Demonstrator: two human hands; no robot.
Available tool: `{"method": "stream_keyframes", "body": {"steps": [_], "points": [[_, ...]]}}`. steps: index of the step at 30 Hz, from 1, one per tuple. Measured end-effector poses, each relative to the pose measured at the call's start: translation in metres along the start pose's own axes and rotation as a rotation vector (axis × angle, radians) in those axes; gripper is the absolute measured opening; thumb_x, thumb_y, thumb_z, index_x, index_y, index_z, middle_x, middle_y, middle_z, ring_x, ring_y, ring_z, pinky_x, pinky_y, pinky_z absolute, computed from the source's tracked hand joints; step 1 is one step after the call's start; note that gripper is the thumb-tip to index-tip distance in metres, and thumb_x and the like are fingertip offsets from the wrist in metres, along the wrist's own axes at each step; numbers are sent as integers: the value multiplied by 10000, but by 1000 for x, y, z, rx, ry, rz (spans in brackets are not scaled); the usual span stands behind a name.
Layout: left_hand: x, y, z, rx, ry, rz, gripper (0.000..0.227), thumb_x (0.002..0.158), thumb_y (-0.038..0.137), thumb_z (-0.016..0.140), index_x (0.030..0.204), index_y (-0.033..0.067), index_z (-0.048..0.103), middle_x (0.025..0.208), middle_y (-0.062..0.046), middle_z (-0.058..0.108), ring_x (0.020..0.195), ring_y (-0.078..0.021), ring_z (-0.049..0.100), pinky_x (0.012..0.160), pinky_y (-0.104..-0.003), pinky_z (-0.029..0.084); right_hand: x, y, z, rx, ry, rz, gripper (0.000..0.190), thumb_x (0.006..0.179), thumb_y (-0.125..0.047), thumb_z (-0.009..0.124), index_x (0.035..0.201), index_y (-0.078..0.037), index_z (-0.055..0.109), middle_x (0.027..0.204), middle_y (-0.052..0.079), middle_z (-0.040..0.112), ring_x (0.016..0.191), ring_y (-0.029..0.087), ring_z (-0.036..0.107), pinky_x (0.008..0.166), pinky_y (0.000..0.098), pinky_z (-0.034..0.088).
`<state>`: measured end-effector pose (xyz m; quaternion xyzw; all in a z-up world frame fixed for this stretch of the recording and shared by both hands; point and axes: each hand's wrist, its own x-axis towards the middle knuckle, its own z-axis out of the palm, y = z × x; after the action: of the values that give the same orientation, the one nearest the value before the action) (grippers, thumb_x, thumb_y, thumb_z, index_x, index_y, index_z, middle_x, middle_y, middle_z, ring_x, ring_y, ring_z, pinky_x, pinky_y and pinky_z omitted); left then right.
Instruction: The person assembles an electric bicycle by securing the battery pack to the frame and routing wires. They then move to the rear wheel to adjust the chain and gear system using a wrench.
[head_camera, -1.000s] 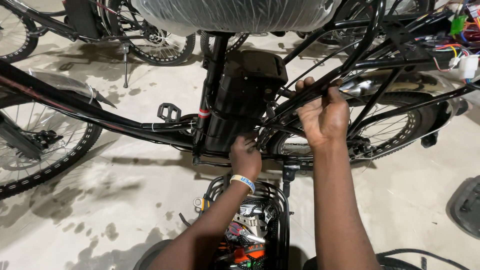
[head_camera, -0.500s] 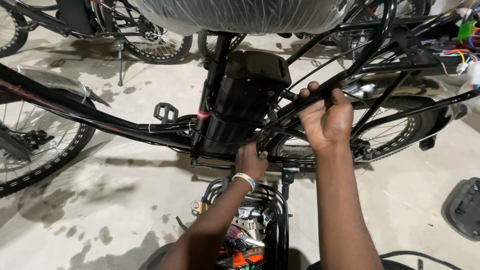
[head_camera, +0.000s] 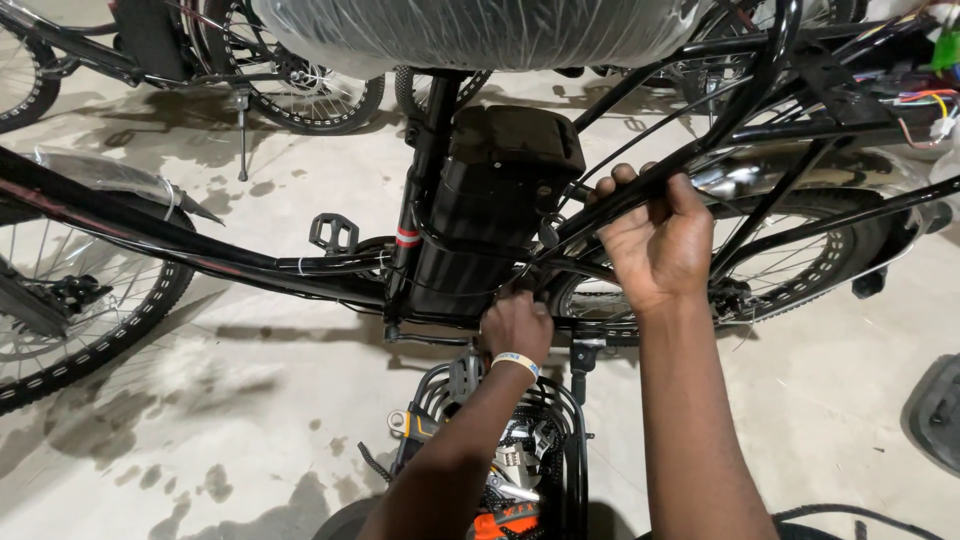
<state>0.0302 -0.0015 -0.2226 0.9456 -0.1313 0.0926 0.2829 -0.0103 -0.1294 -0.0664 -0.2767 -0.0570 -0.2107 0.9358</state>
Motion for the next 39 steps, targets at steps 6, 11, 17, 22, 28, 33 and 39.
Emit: {"method": "stream_keyframes", "body": {"steps": [6, 11, 17, 22, 28, 33, 39], "points": [[-15, 8, -30, -320, 46, -229, 323, 836, 239, 479, 828, -35, 650, 791, -289, 660, 809, -494, 660, 738, -602, 522, -34, -4, 33, -238, 222, -39, 337, 933, -395, 473, 1025, -87, 573, 1049, 149, 684, 1012, 322, 671, 922, 506, 479], [-18, -3, -14, -512, 129, -266, 314, 863, 177, 533, 1074, -28, 640, 948, -269, 646, 944, -492, 629, 801, -598, 521, -38, 5, 24, -409, 381, -166, 453, 877, -567, 515, 999, -132, 480, 904, 37, 552, 854, 244, 619, 827, 416, 484], [-19, -3, 0, -519, 156, -237, 280, 837, 220, 623, 1044, 35, 657, 1009, -216, 640, 1047, -436, 596, 854, -579, 505, -48, 21, 25, -512, 672, -249, 538, 836, -700, 447, 889, -171, 530, 756, 0, 605, 637, 159, 613, 579, 308, 515], [-31, 5, -17, -586, 126, -261, 332, 865, 113, 600, 1185, 28, 586, 1188, -180, 582, 1185, -373, 540, 948, -506, 487, -35, 36, -29, -396, 815, -155, 451, 901, -638, 388, 859, -210, 521, 702, -31, 613, 531, 133, 607, 463, 264, 484], [-36, -7, -18, -670, 167, -399, 277, 824, -3, 506, 1098, 36, 514, 1101, -148, 525, 1144, -420, 510, 970, -570, 466, -25, 61, -101, -265, 1022, -171, 264, 958, -377, 369, 779, -215, 476, 556, -73, 500, 410, 117, 477, 376, 250, 370], [-15, -34, 17, -801, 196, -560, 238, 750, 9, 552, 967, 107, 557, 804, -6, 587, 980, -331, 625, 887, -556, 517, -31, 95, -134, -511, 775, 285, 255, 771, -94, 461, 989, -125, 590, 842, 21, 660, 654, 176, 639, 621, 366, 516], [2, -29, -5, -697, 190, -687, 260, 769, 79, 546, 1010, 46, 639, 970, -142, 682, 1049, -336, 638, 898, -449, 526, -39, 148, -143, -982, 394, 275, 307, 933, 0, 429, 1171, -50, 616, 1093, 133, 687, 831, 173, 662, 662, 284, 525]]}}
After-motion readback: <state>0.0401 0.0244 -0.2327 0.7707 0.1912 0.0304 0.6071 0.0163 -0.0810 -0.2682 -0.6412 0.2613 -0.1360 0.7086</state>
